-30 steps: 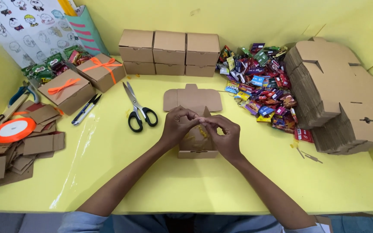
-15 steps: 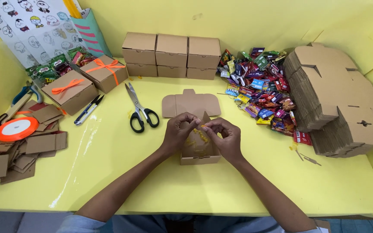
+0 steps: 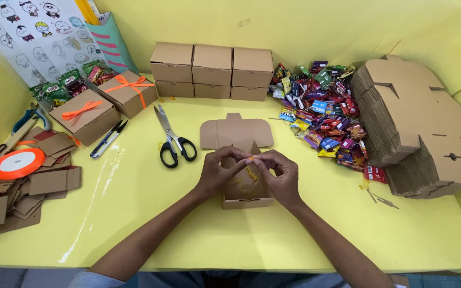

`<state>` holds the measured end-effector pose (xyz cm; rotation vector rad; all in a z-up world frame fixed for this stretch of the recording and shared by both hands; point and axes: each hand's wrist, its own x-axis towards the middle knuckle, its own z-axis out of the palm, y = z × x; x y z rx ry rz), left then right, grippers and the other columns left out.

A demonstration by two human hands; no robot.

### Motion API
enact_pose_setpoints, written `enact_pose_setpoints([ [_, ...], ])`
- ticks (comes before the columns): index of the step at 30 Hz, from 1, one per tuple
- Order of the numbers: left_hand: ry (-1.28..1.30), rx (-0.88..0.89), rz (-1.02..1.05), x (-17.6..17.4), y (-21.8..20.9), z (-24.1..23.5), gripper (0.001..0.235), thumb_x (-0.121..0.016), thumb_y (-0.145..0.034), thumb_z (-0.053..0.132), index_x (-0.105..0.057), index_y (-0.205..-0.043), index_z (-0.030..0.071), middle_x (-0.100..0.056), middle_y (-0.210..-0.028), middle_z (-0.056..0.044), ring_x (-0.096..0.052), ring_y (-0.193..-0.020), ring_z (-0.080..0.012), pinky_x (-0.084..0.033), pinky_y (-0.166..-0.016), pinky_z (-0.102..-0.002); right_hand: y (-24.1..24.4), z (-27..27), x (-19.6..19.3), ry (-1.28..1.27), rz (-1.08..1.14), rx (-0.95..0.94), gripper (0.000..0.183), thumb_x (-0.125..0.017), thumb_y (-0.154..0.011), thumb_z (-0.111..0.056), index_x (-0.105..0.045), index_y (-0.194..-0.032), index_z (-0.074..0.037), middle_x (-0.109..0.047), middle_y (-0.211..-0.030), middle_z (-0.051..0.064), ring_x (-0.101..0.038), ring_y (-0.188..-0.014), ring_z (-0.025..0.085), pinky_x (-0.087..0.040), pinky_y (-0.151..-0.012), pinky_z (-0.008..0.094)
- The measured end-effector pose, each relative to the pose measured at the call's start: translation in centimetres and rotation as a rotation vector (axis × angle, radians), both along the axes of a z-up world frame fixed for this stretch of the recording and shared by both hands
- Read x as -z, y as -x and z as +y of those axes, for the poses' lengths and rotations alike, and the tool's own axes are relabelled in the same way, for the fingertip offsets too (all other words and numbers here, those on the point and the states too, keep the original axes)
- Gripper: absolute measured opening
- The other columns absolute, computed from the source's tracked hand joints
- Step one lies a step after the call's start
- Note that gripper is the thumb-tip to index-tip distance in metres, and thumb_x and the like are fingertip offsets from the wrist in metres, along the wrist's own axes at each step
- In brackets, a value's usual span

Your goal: The person folds a flat cardboard piece into a small box and secures the flaps. They then use scissors to cut small pieces of yellow ribbon and place them inside the box.

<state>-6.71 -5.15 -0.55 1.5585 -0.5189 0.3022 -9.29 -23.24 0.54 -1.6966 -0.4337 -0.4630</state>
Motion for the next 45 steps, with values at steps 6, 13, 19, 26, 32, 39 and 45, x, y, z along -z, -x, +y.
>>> enact_pose_setpoints([
  [6, 0.014, -0.021, 0.045, 1.5, -0.6, -0.1, 0.009, -0.086, -0.085, 0.016, -0.082, -0.093, 0.016, -0.076, -0.076, -0.003, -0.070, -0.077, -0.0149, -0.050, -0.082, -0.031, 0.0, 0.0, 0.6, -0.013, 0.018, 0.008, 0.008, -0.076, -0.089, 0.003, -0.077, -0.096, 0.001, -0.071, -0.079, 0.007, -0.062, -0.064, 0.007, -0.052, -0.058, 0.022],
  [13, 0.006, -0.026, 0.038, 0.8, -0.1, -0.1, 0.008, -0.084, -0.087, 0.016, -0.080, -0.095, 0.015, -0.075, -0.075, -0.004, -0.069, -0.077, -0.0171, -0.051, -0.082, -0.032, 0.2, 0.3, -0.3, 0.017, 0.022, 0.016, 0.014, -0.076, -0.090, 0.002, -0.078, -0.102, -0.002, -0.070, -0.082, 0.009, -0.060, -0.067, 0.007, -0.050, -0.059, 0.023],
  [19, 0.008, -0.012, 0.040, 1.0, -0.3, 0.0, 0.008, -0.084, -0.086, 0.016, -0.080, -0.093, 0.014, -0.074, -0.075, -0.004, -0.070, -0.079, -0.0168, -0.051, -0.084, -0.032, 0.1, 0.2, 0.2, 0.001, 0.027, 0.032, 0.010, -0.077, -0.089, 0.001, -0.078, -0.098, -0.002, -0.071, -0.081, 0.008, -0.062, -0.065, 0.007, -0.053, -0.061, 0.023],
  [26, 0.013, -0.012, 0.033, 1.5, -0.5, 0.0, 0.005, -0.083, -0.088, 0.017, -0.081, -0.092, 0.014, -0.076, -0.074, -0.004, -0.070, -0.078, -0.0173, -0.051, -0.082, -0.033, 0.2, 0.1, 0.5, -0.020, 0.054, 0.049, 0.009, -0.072, -0.094, 0.000, -0.077, -0.101, -0.002, -0.072, -0.083, 0.008, -0.060, -0.068, 0.006, -0.054, -0.063, 0.023],
  [32, 0.015, -0.012, 0.029, 0.9, -0.2, 0.0, 0.007, -0.084, -0.086, 0.015, -0.080, -0.092, 0.014, -0.074, -0.072, -0.004, -0.069, -0.076, -0.0172, -0.051, -0.082, -0.032, 0.1, 0.2, 0.3, -0.013, 0.049, 0.045, 0.012, -0.073, -0.092, 0.001, -0.078, -0.102, -0.002, -0.074, -0.086, 0.008, -0.061, -0.067, 0.006, -0.054, -0.061, 0.023],
  [39, 0.026, -0.023, 0.006, 0.2, 0.2, -0.1, 0.007, -0.085, -0.084, 0.014, -0.080, -0.090, 0.013, -0.074, -0.072, -0.006, -0.069, -0.075, -0.0198, -0.051, -0.081, -0.034, -0.3, -0.3, 1.1, 0.034, 0.027, 0.009, 0.020, -0.081, -0.084, 0.000, -0.078, -0.104, -0.002, -0.077, -0.091, 0.010, -0.066, -0.066, 0.010, -0.054, -0.058, 0.023],
  [45, 0.013, -0.018, 0.032, 2.1, -0.9, -0.2, 0.003, -0.077, -0.094, 0.016, -0.077, -0.094, 0.013, -0.076, -0.077, -0.002, -0.071, -0.077, -0.0147, -0.051, -0.085, -0.033, 0.2, 0.5, -0.7, 0.060, -0.010, 0.016, 0.017, -0.073, -0.091, 0.003, -0.079, -0.107, -0.002, -0.073, -0.087, 0.011, -0.060, -0.064, 0.007, -0.052, -0.056, 0.022],
])
